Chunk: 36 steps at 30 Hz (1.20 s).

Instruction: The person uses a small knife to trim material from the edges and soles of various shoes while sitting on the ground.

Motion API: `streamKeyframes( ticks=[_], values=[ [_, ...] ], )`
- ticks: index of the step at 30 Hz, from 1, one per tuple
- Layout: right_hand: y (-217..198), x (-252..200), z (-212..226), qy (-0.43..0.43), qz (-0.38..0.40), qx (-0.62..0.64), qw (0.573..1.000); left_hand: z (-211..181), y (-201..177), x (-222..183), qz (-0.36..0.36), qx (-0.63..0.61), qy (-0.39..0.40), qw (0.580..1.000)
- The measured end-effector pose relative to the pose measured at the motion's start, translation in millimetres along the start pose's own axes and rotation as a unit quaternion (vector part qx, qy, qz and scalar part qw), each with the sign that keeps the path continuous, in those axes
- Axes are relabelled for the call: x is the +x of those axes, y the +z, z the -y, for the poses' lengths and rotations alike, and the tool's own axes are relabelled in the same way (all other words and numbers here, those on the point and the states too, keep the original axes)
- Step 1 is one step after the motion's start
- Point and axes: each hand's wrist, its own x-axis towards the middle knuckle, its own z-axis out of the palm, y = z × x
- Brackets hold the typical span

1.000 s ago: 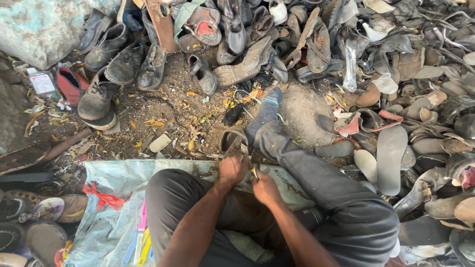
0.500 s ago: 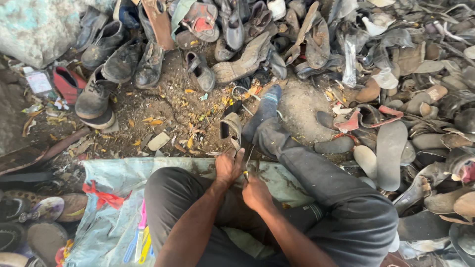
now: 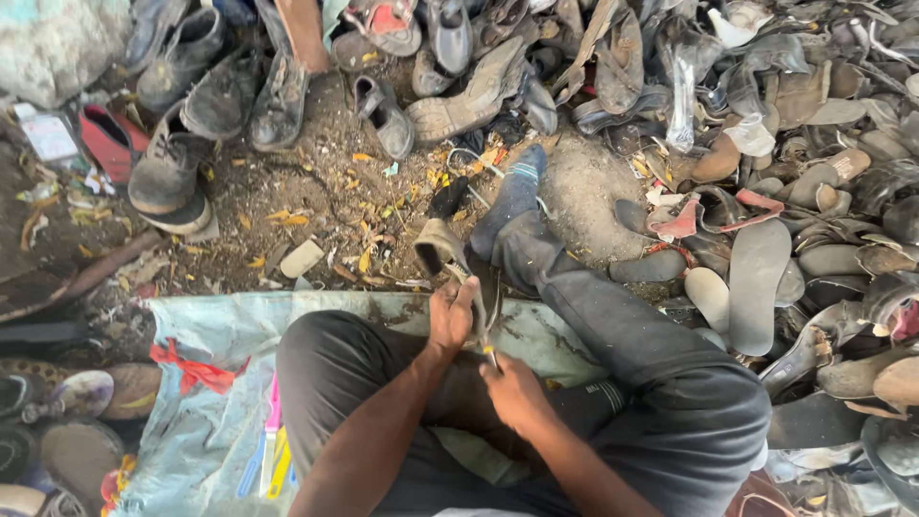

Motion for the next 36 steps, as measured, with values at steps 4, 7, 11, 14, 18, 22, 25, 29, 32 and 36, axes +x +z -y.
streamKeyframes(
  ticks=[4, 7, 11, 14, 18, 22, 25, 29, 32, 36],
  values=[
    [-3, -6, -13, -0.098, -0.030, -0.058, 0.993, 17, 4, 8, -0.014, -0.076, -0.010, 0.997],
    [5, 12, -18, -0.026, 0.006, -0.065, 0.998, 32, 4, 8, -0.031, -0.022, -0.015, 0.999],
    [24, 10, -30, -0.213, -0.076, -0.099, 0.969, 38, 0, 9, -0.034, -0.089, -0.013, 0.995],
    [29, -9, -52, -0.194, -0.079, -0.066, 0.976, 32, 7, 11, -0.061, -0.240, -0.092, 0.964],
    [22, -5, -70, -0.104, -0.047, -0.038, 0.993, 20, 19, -6, -0.018, -0.239, -0.123, 0.963],
    [27, 11, -47, 0.007, -0.026, 0.136, 0.990, 4, 10, -7, 0.020, -0.341, -0.160, 0.926],
    [25, -8, -33, 0.011, -0.048, 0.078, 0.996, 5, 11, -1, 0.019, -0.368, -0.193, 0.909],
    [15, -15, -34, 0.057, 0.004, 0.148, 0.987, 33, 21, -3, 0.014, -0.316, -0.184, 0.931],
    [15, -3, -34, 0.018, -0.006, 0.076, 0.997, 44, 23, -5, 0.018, -0.312, -0.138, 0.940],
    [31, -7, -34, -0.200, -0.141, -0.077, 0.967, 37, 17, -4, 0.012, -0.366, -0.211, 0.906]
  ],
)
